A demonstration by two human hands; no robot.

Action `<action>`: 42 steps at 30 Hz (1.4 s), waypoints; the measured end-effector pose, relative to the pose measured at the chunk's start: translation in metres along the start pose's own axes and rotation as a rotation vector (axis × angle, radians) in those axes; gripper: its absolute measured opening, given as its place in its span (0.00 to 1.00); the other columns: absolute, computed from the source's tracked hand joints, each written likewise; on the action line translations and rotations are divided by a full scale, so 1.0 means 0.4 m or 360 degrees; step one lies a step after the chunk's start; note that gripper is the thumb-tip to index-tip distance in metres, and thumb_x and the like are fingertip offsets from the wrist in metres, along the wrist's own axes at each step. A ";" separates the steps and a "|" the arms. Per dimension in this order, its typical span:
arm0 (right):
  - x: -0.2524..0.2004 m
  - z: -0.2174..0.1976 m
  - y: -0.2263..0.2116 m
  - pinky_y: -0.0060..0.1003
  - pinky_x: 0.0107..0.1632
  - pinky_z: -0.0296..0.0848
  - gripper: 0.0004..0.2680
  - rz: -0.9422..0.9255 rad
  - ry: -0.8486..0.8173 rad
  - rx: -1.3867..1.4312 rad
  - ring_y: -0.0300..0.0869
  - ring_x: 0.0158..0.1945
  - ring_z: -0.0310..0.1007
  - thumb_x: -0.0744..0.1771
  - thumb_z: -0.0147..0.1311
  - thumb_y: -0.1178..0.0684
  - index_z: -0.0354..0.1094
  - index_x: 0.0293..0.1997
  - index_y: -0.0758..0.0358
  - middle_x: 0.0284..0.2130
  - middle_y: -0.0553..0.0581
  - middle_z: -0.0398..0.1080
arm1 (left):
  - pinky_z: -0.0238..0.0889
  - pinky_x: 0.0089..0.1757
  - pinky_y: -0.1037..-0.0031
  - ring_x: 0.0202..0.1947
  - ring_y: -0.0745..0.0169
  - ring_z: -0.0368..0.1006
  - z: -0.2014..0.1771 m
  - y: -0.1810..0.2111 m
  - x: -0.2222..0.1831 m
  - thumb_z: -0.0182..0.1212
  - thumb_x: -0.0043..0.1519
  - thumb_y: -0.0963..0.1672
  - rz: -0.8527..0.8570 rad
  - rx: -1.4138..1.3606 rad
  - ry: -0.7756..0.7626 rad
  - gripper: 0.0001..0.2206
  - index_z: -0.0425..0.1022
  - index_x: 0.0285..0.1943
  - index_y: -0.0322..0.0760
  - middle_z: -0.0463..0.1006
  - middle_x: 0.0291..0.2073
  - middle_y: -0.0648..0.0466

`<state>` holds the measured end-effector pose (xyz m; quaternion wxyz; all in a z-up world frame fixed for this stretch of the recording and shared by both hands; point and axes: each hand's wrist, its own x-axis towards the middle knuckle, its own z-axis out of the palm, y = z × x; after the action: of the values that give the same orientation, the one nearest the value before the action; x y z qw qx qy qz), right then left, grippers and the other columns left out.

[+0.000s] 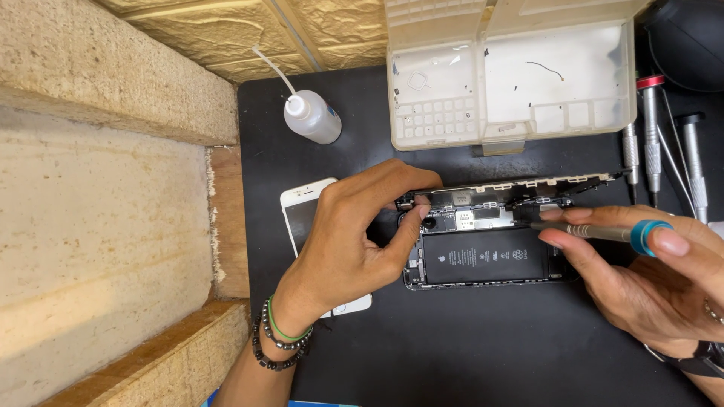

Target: Opening a smartphone casing and using a precision screwdriver to work on internal components for screen connection.

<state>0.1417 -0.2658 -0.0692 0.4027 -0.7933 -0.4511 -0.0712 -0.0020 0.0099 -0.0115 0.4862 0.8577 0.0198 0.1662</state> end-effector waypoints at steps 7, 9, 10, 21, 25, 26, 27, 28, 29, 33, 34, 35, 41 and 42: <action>0.043 -0.053 0.016 0.37 0.65 0.72 0.16 0.0558 -0.0750 0.0495 0.45 0.59 0.80 0.66 0.44 0.46 0.73 0.47 0.67 0.49 0.61 0.80 | 0.64 0.35 0.74 0.31 0.60 0.70 0.000 0.002 0.002 0.52 0.65 0.36 -0.0002 0.0002 -0.0004 0.06 0.73 0.47 0.32 0.76 0.35 0.53; 0.043 -0.055 0.029 0.38 0.65 0.71 0.16 0.0583 -0.0769 0.0579 0.45 0.59 0.81 0.66 0.42 0.45 0.75 0.46 0.66 0.49 0.62 0.81 | 0.63 0.35 0.74 0.30 0.60 0.69 0.001 0.002 0.002 0.52 0.65 0.36 -0.0008 0.0004 -0.0001 0.06 0.73 0.47 0.32 0.76 0.35 0.53; 0.048 -0.056 0.034 0.40 0.67 0.70 0.21 0.0697 -0.0861 0.0699 0.47 0.62 0.79 0.66 0.41 0.39 0.75 0.48 0.67 0.52 0.62 0.80 | 0.63 0.34 0.74 0.30 0.60 0.69 0.001 0.002 0.002 0.52 0.65 0.36 -0.0005 0.0005 0.0002 0.05 0.73 0.46 0.32 0.76 0.35 0.54; 0.008 0.029 -0.058 0.38 0.57 0.80 0.22 0.0016 -0.0129 0.0362 0.53 0.49 0.80 0.61 0.75 0.63 0.58 0.51 0.73 0.46 0.70 0.68 | 0.69 0.36 0.74 0.34 0.59 0.76 -0.003 -0.003 -0.010 0.53 0.66 0.38 -0.0032 0.0008 0.0025 0.07 0.74 0.49 0.32 0.80 0.40 0.52; 0.009 0.039 -0.039 0.48 0.61 0.83 0.31 -0.0245 -0.0171 0.0500 0.55 0.49 0.79 0.70 0.53 0.72 0.41 0.76 0.41 0.48 0.70 0.66 | 0.71 0.39 0.73 0.37 0.57 0.77 -0.002 -0.008 -0.013 0.52 0.66 0.38 -0.0044 -0.0012 0.0027 0.08 0.74 0.51 0.33 0.80 0.41 0.52; 0.017 0.041 -0.044 0.51 0.61 0.81 0.32 -0.0240 -0.0221 0.0537 0.57 0.47 0.79 0.71 0.43 0.72 0.35 0.79 0.34 0.47 0.72 0.67 | 0.70 0.38 0.73 0.36 0.58 0.76 -0.003 -0.008 -0.014 0.52 0.66 0.38 -0.0039 -0.0008 0.0028 0.07 0.74 0.50 0.33 0.80 0.41 0.52; 0.001 0.045 -0.038 0.51 0.61 0.81 0.32 -0.0244 -0.0225 0.0545 0.57 0.47 0.79 0.71 0.43 0.72 0.35 0.79 0.34 0.47 0.72 0.67 | 0.70 0.38 0.73 0.36 0.58 0.76 -0.003 -0.010 -0.015 0.52 0.66 0.38 -0.0045 -0.0003 0.0032 0.07 0.74 0.50 0.33 0.80 0.41 0.52; -0.015 0.050 -0.031 0.48 0.61 0.80 0.25 -0.0031 -0.0163 0.0483 0.55 0.48 0.78 0.68 0.57 0.68 0.43 0.66 0.52 0.45 0.70 0.65 | 0.71 0.39 0.73 0.37 0.57 0.76 -0.002 -0.011 -0.016 0.52 0.66 0.38 -0.0041 -0.0022 0.0027 0.08 0.74 0.51 0.33 0.80 0.41 0.52; -0.031 0.054 -0.024 0.45 0.60 0.79 0.21 0.0181 -0.0102 0.0420 0.54 0.48 0.77 0.64 0.70 0.64 0.51 0.52 0.69 0.44 0.68 0.64 | 0.71 0.40 0.73 0.37 0.57 0.77 -0.002 -0.013 -0.017 0.52 0.67 0.37 -0.0038 -0.0042 0.0021 0.08 0.73 0.52 0.33 0.80 0.42 0.52; -0.013 0.051 -0.051 0.39 0.57 0.74 0.16 0.0287 -0.0189 0.0277 0.51 0.47 0.73 0.68 0.68 0.65 0.54 0.46 0.76 0.42 0.67 0.62 | 0.73 0.42 0.72 0.40 0.57 0.79 -0.001 -0.019 -0.022 0.53 0.67 0.38 -0.0027 -0.0040 0.0017 0.08 0.73 0.53 0.34 0.80 0.45 0.52; 0.002 0.049 -0.077 0.39 0.61 0.73 0.12 0.0407 -0.0195 0.0375 0.51 0.50 0.75 0.70 0.60 0.67 0.55 0.49 0.77 0.43 0.68 0.66 | 0.72 0.42 0.72 0.41 0.57 0.79 -0.001 -0.019 -0.022 0.53 0.67 0.38 -0.0035 -0.0045 0.0019 0.08 0.73 0.53 0.34 0.80 0.45 0.52; 0.018 0.048 -0.102 0.39 0.66 0.71 0.08 0.0526 -0.0203 0.0474 0.50 0.52 0.76 0.72 0.53 0.69 0.56 0.52 0.77 0.45 0.69 0.69 | 0.72 0.42 0.73 0.42 0.57 0.79 0.000 -0.019 -0.023 0.53 0.67 0.38 -0.0044 -0.0049 0.0020 0.08 0.73 0.53 0.35 0.80 0.45 0.52; -0.030 0.065 -0.036 0.42 0.58 0.76 0.19 0.0367 -0.0095 0.0395 0.53 0.47 0.74 0.64 0.71 0.63 0.54 0.45 0.77 0.39 0.70 0.63 | 0.73 0.43 0.72 0.42 0.56 0.79 -0.001 -0.019 -0.022 0.53 0.67 0.37 -0.0024 -0.0049 0.0023 0.08 0.73 0.53 0.34 0.80 0.44 0.51; -0.028 0.063 -0.040 0.42 0.58 0.76 0.19 0.0367 -0.0094 0.0393 0.53 0.47 0.74 0.64 0.71 0.63 0.54 0.45 0.77 0.39 0.70 0.63 | 0.73 0.43 0.72 0.42 0.56 0.79 -0.002 -0.017 -0.022 0.53 0.67 0.37 -0.0023 -0.0050 0.0022 0.08 0.73 0.53 0.34 0.80 0.44 0.51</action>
<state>0.1164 -0.2513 -0.0821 0.4893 -0.7859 -0.3740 0.0547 -0.0095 0.0123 -0.0193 0.5006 0.8486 0.0267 0.1691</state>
